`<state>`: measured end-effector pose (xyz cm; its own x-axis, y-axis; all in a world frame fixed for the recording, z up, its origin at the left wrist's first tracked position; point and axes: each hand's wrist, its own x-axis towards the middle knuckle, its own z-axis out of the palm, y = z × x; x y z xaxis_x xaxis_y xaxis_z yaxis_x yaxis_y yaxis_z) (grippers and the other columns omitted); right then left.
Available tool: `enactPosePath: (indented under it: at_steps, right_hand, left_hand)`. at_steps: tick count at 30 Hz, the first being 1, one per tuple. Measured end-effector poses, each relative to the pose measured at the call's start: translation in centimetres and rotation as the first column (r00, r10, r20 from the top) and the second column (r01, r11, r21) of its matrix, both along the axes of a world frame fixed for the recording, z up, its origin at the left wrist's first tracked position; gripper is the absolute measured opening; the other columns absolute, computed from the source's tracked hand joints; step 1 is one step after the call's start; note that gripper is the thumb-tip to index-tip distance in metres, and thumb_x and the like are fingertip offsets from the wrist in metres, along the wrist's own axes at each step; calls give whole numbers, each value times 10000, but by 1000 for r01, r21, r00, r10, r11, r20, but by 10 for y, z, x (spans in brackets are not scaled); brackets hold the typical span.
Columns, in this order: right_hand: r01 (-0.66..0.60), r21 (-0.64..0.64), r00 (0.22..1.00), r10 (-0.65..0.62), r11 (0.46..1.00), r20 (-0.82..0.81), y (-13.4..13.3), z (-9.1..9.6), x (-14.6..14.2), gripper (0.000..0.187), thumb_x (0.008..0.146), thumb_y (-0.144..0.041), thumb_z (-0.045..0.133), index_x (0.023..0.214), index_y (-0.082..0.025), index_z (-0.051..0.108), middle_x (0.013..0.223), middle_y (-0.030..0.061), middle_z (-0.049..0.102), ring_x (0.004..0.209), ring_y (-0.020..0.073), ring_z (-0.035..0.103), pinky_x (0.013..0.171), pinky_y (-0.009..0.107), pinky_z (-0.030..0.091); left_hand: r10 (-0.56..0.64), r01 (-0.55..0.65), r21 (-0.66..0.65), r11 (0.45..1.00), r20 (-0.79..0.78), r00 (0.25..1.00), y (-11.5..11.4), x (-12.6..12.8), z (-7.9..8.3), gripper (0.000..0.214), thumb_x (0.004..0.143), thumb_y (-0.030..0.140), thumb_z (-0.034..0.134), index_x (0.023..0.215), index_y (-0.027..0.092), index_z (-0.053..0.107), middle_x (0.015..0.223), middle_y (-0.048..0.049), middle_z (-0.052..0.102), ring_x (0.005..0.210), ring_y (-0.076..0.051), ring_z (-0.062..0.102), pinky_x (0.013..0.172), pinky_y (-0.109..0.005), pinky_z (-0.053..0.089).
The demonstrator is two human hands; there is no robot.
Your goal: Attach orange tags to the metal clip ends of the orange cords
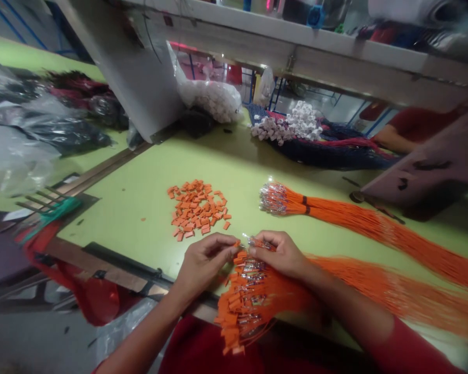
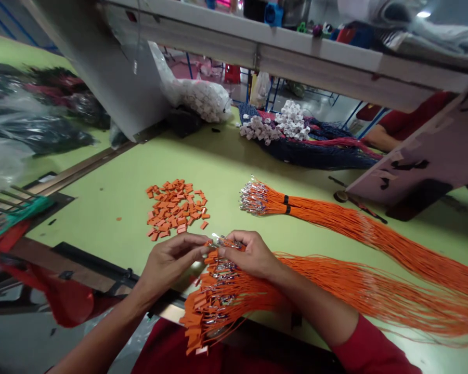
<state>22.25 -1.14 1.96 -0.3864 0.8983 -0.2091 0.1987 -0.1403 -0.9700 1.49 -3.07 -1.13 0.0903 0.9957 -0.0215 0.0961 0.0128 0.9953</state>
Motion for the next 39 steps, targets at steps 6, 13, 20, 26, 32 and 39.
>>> enactPosePath:
  at_steps: [6,13,20,26,32,39]
  right_hand:
    - [4,-21,1000,-4,1000,31,0,5,-2,191,732,-338,726,739,-154,675,621,-31,585,584,109,481,593,237,395]
    - [-25,34,994,22,999,104,-2,3,-4,80,713,-228,658,702,-150,651,592,-46,501,565,94,415,548,219,337]
    - [-66,86,987,52,994,155,-3,5,-4,45,704,-194,614,682,-157,604,588,-55,466,562,88,394,529,211,319]
    - [-77,65,988,68,995,138,-3,5,-3,60,712,-208,607,687,-154,602,584,-60,436,553,84,382,518,210,309]
    - [-44,100,990,30,994,139,-3,3,-3,54,697,-196,601,705,-145,619,604,-50,484,572,89,407,536,209,327]
    - [-34,94,997,28,995,66,-4,-3,-5,56,710,-205,622,692,-155,606,601,-52,500,568,91,412,547,213,335]
  left_hand:
    - [7,-7,16,1000,35,999,-2,1,1,130,754,302,756,833,199,742,850,-52,768,759,-184,718,716,-300,604]
    - [-53,52,61,997,22,998,-2,-3,7,113,789,294,725,837,202,770,876,-62,757,825,-192,706,760,-306,589]
    - [-69,70,107,992,-13,998,1,-3,8,68,803,245,713,827,209,766,882,-50,734,836,-174,682,767,-282,556]
    - [-107,104,39,994,75,991,3,-3,10,74,798,253,714,827,198,755,875,-47,721,803,-167,673,723,-272,542]
    - [-165,165,4,986,82,983,0,-2,6,92,827,275,706,842,191,740,905,-43,719,841,-160,665,762,-261,527]
    - [-13,27,-92,995,145,989,-16,14,-1,151,766,318,751,797,172,726,868,-49,733,811,-178,674,759,-288,537]
